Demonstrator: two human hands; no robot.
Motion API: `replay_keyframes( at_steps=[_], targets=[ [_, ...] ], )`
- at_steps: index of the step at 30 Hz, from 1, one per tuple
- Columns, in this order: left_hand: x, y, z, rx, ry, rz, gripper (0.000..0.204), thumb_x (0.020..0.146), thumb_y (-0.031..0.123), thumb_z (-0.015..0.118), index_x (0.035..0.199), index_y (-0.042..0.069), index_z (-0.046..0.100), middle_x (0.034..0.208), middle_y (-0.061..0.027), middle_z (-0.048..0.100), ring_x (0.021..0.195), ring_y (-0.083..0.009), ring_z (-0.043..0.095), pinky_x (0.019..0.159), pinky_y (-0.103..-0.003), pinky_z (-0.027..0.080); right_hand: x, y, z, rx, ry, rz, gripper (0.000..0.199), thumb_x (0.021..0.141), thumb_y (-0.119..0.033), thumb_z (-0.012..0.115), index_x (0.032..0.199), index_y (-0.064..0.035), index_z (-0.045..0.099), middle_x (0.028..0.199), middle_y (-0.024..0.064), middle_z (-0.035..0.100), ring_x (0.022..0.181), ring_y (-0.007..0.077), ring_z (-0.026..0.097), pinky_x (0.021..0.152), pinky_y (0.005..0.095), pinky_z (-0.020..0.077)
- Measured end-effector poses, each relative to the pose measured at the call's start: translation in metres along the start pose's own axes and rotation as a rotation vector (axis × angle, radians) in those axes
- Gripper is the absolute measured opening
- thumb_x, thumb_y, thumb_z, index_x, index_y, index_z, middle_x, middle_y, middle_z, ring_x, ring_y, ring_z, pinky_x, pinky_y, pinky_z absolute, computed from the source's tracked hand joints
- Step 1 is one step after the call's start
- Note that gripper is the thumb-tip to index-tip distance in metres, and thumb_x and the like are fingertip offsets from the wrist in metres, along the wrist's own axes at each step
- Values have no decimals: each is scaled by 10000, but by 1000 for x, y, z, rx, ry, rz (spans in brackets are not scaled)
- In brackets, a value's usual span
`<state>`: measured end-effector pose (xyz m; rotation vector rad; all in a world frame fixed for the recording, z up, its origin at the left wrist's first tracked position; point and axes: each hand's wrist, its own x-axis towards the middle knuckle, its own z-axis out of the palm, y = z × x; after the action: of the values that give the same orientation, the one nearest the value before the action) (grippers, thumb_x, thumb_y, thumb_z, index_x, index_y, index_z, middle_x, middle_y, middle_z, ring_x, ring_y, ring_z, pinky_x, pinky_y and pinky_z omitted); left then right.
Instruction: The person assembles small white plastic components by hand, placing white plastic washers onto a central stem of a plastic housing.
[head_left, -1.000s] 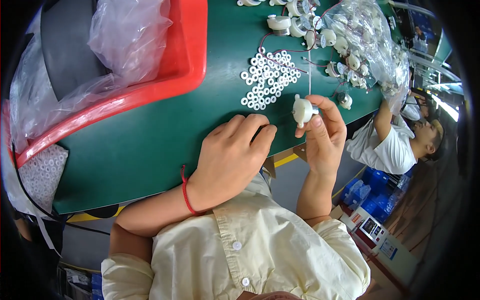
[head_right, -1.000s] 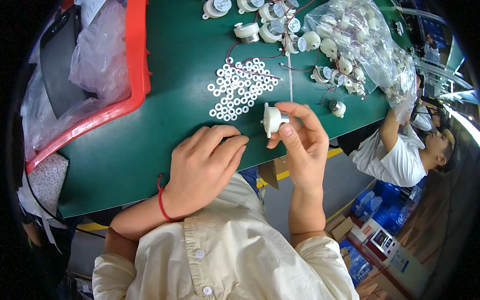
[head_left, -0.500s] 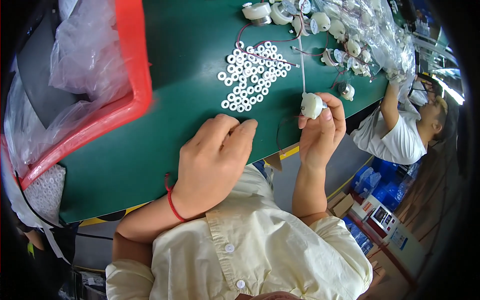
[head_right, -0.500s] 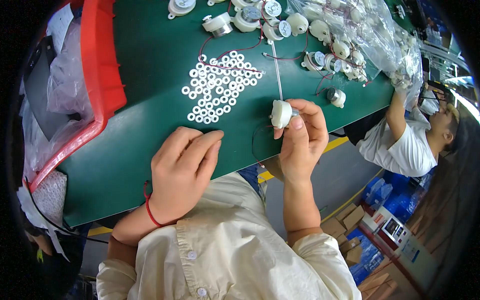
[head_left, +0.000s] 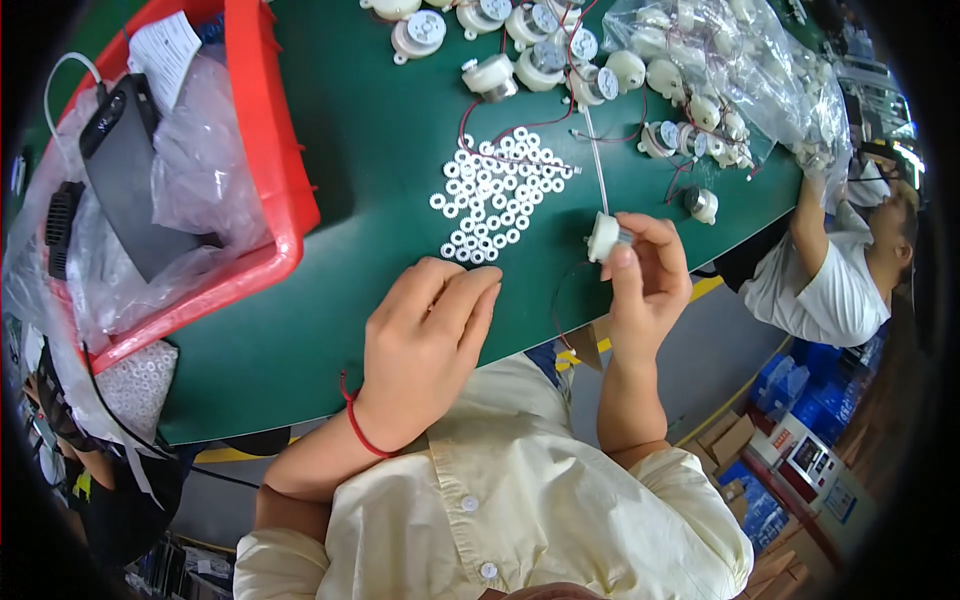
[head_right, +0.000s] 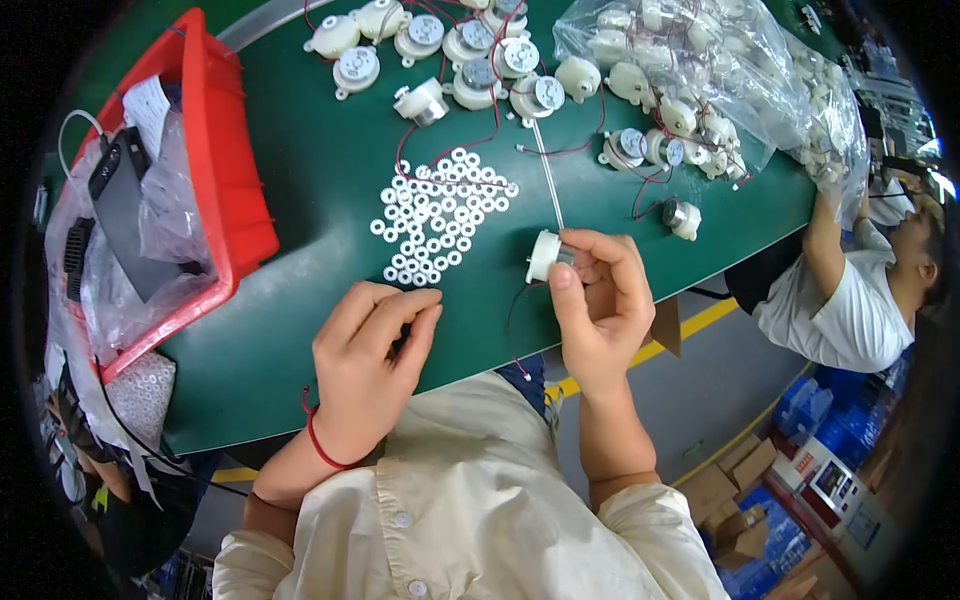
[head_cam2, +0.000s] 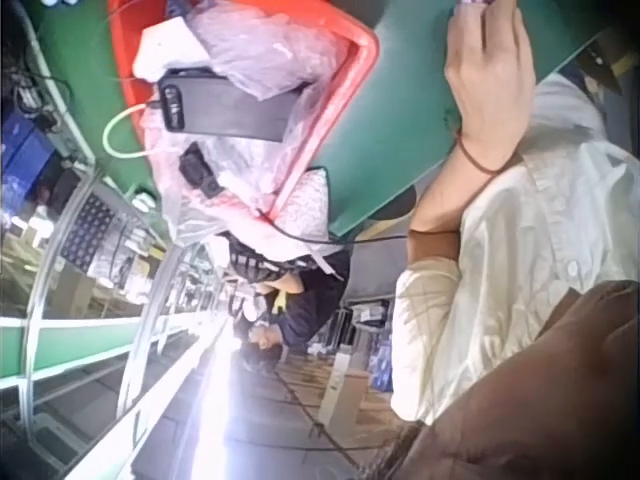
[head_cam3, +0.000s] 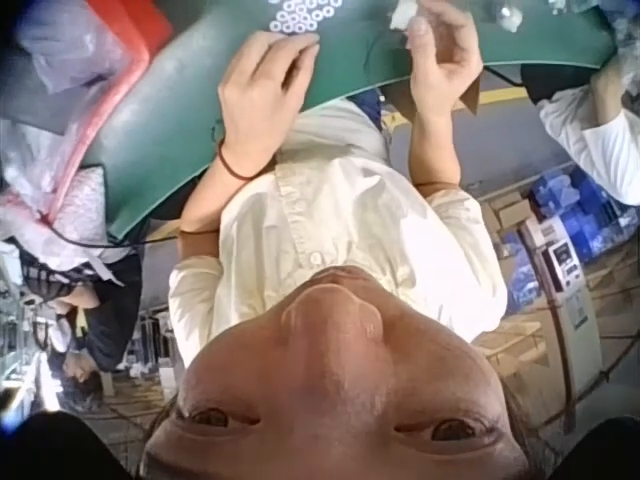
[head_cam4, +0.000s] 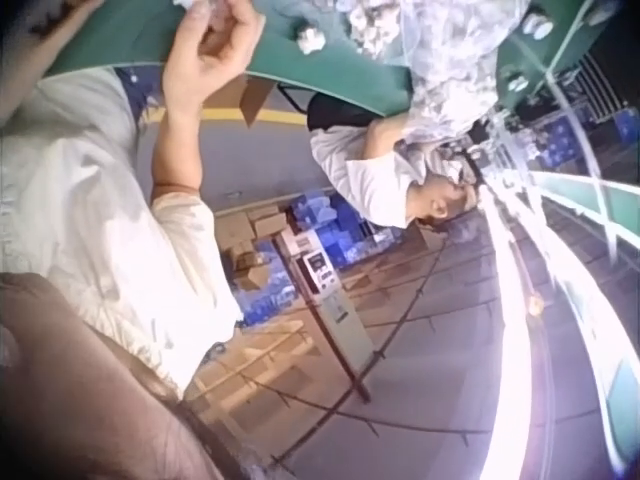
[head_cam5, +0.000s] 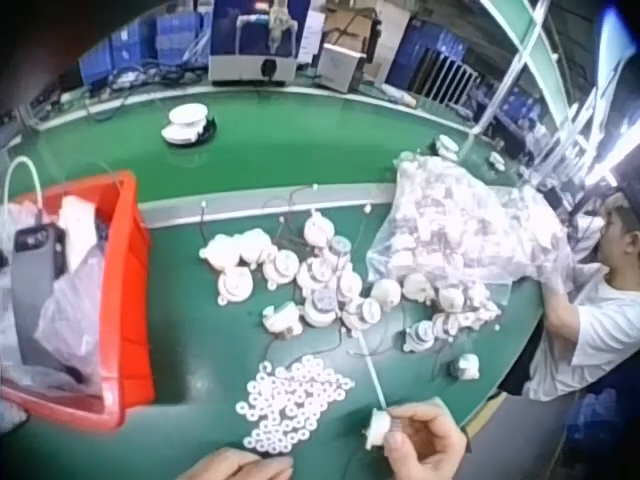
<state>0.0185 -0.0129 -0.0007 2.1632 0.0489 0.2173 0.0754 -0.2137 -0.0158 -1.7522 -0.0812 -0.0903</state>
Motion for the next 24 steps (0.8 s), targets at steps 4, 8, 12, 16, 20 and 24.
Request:
replay_keyframes(
  at_steps=[4, 8, 12, 16, 20, 24],
  targets=[
    [-2, -1, 1, 18, -25, 29, 159, 793, -2, 741, 942, 32, 698, 832, -66, 575, 704, -231, 599, 612, -341, 503, 22, -8, 6, -381, 44, -167, 243, 840, 27, 718, 1077, 31, 666, 887, 57, 574, 671, 95, 521, 612, 218, 442],
    [-4, -2, 1, 22, -28, 21, 155, 794, -1, 740, 940, 32, 698, 832, -67, 578, 698, -230, 601, 609, -339, 503, 45, -11, 6, -610, 38, -278, 263, 835, 16, 720, 1093, 5, 674, 954, 92, 601, 679, 131, 551, 611, 254, 472],
    [-4, -4, 2, 12, -21, 9, 157, 792, -4, 739, 938, 33, 698, 832, -66, 583, 697, -232, 604, 611, -339, 503, 46, -20, 15, -705, 69, -304, 270, 824, 10, 733, 1088, -6, 679, 1004, 107, 594, 725, 173, 571, 640, 285, 480],
    [-2, -3, 1, -3, -26, 2, 153, 793, -1, 737, 936, 36, 697, 833, -64, 586, 700, -231, 607, 614, -342, 503, 18, -31, 22, -688, -112, -518, 275, 761, 23, 772, 1023, -28, 705, 985, 113, 611, 789, 267, 587, 694, 347, 482],
    [-2, -3, 3, -2, -15, 7, 149, 796, 6, 734, 937, 39, 697, 832, -64, 584, 700, -230, 606, 618, -343, 504, 4, -20, 43, -499, -306, -398, 257, 748, 21, 774, 995, -5, 707, 891, 98, 618, 776, 270, 617, 648, 363, 505],
    [-4, -3, 3, 3, -15, 24, 157, 799, 12, 729, 948, 42, 692, 823, -63, 574, 697, -229, 602, 619, -343, 505, 2, -16, 45, -493, -283, -385, 247, 753, 20, 772, 991, -5, 709, 892, 102, 621, 754, 266, 626, 625, 353, 512]
  ],
)
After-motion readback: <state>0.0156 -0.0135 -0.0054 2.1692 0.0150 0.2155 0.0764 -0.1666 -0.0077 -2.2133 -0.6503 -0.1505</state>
